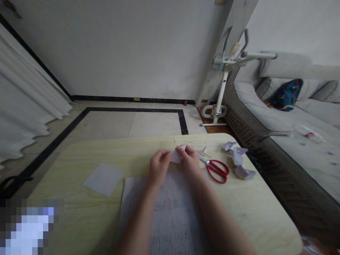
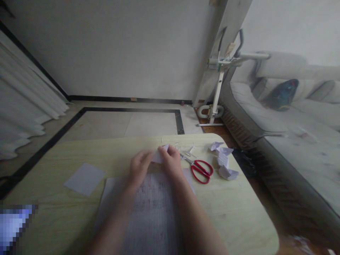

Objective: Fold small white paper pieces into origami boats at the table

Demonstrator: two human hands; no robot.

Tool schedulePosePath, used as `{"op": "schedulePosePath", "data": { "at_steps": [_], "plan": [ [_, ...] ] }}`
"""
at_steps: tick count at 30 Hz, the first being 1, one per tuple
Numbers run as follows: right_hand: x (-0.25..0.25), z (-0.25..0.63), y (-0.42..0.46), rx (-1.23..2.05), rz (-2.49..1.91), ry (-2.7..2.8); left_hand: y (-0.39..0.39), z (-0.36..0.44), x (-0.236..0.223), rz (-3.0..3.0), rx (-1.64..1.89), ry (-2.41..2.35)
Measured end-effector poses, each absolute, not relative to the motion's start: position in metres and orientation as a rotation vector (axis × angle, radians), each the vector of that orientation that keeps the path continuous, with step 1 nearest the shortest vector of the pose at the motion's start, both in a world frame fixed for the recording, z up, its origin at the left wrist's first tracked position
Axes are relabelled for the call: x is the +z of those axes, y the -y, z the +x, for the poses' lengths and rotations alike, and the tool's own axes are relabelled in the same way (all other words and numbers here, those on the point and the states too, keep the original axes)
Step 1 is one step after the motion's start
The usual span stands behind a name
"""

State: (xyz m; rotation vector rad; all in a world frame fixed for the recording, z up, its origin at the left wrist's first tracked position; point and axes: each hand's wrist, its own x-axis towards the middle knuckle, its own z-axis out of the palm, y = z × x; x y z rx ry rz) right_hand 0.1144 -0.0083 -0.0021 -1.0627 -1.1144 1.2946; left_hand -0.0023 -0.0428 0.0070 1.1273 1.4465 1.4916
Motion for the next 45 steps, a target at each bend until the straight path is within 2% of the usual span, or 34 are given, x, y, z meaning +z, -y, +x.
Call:
{"op": "schedulePosePath", "data": {
  "at_steps": [27,31,36,45],
  "plan": [
    [-0.004,0.111,0.006,1.364,-1.009,0.850,0.043,-0.004,0.005,1.138,1.427,-1.391],
    [0.000,0.114,0.003,1.462,-0.797,0.716,0.042,-0.006,0.002,0.918,1.517,-1.279],
    [0.009,0.122,0.002,1.626,-0.614,0.675,0.040,-0.010,0.003,0.435,1.557,-0.868],
    [0.008,0.116,0.008,1.688,-0.607,0.756,0.041,-0.007,0.007,0.366,1.480,-0.771]
  ]
}}
